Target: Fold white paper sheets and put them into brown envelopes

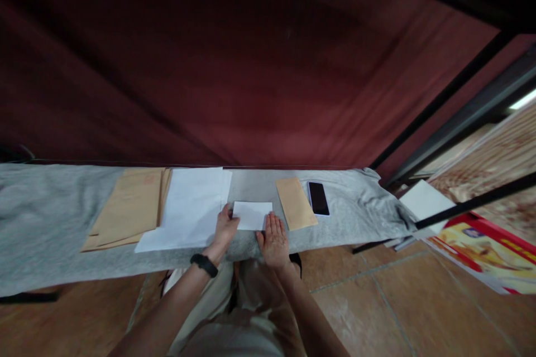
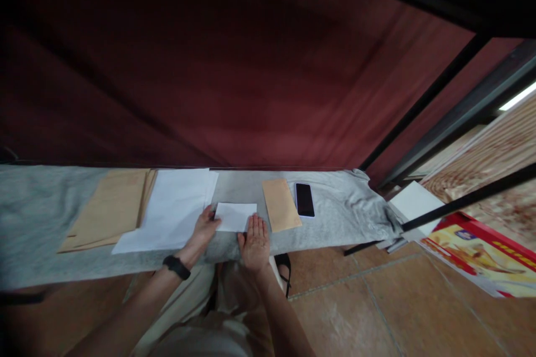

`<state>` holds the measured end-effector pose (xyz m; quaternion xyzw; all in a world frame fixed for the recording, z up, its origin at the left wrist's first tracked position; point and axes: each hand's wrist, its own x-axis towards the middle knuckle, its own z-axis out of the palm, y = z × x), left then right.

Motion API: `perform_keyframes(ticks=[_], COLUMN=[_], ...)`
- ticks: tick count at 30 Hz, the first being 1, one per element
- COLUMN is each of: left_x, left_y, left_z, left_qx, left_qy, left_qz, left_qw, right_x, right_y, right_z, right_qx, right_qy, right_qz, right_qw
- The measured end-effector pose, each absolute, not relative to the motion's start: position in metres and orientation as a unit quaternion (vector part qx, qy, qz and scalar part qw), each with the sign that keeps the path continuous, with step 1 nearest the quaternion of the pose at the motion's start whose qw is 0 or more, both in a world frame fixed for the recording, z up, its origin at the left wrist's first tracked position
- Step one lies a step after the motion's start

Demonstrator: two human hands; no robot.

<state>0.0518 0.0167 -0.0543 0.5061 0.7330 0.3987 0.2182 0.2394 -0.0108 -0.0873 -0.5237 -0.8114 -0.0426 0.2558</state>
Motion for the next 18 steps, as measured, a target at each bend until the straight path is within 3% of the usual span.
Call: perform_keyframes(ticks=[7, 13, 18], left_x=[0.077, 0.071, 0.072], left_y=[-0.001, 0.000, -0.004], left_z=[-0.011, 0.015, 0.001], left_qx=[0.284, 0.217, 0.228], left_qy=[0.588, 0.564, 0.599], left_qz=[0.595, 0.616, 0.560], left_qw=[0.468, 0.505, 0.525], right_x=[0.239, 0.228, 0.213], right_y=[-0.008, 0.006, 0.001], right_z=[-0.061, -0.030, -0.032], right_qx=[-0.534, -0.511, -0.423], right_qy=[-0.787, -0.557, -0.385], right_qz=[0.098, 0.463, 0.643], right_qw=[0.293, 0.463, 0.509])
